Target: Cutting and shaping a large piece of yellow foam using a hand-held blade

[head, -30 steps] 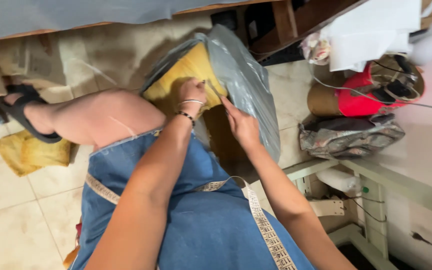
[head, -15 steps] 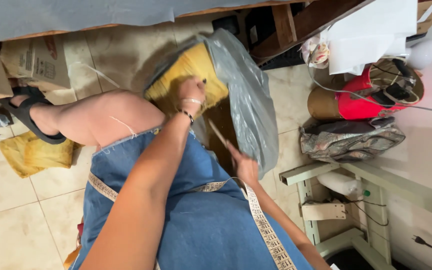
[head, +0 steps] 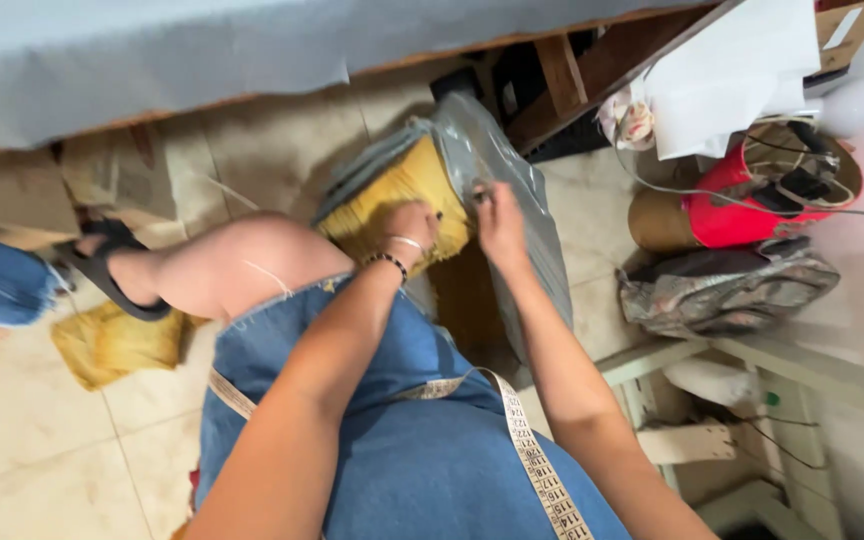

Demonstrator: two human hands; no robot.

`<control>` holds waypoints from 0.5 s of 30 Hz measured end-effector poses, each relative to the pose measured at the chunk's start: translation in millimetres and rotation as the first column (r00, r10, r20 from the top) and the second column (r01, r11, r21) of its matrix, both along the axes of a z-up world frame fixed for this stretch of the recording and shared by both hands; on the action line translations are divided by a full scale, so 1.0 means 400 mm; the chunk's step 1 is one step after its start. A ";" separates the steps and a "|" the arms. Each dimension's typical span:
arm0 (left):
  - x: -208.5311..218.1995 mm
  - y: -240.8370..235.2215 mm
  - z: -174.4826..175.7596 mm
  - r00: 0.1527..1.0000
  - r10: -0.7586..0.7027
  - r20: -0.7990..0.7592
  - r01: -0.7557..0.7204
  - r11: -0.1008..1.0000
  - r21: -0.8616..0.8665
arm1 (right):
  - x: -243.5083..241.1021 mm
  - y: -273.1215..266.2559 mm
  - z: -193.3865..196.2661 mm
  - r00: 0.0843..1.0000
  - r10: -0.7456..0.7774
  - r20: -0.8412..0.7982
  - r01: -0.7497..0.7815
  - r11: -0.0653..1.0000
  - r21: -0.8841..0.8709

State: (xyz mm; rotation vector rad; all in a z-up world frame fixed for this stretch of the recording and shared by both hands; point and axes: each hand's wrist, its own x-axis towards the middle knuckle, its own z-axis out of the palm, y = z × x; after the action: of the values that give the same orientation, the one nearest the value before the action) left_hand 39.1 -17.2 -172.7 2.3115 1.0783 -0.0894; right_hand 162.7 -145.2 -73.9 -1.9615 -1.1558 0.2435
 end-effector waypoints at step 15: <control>-0.570 -0.120 1.105 0.671 -0.456 0.584 0.336 0.890 0.309 | -0.072 0.112 -0.112 0.929 -0.295 -0.224 0.180 0.888 -0.424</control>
State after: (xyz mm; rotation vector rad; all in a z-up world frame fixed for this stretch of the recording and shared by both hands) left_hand -188.8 -65.1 269.5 2.4027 0.2181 0.6268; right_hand 133.9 -100.5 -118.7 -2.3072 -0.7031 0.6481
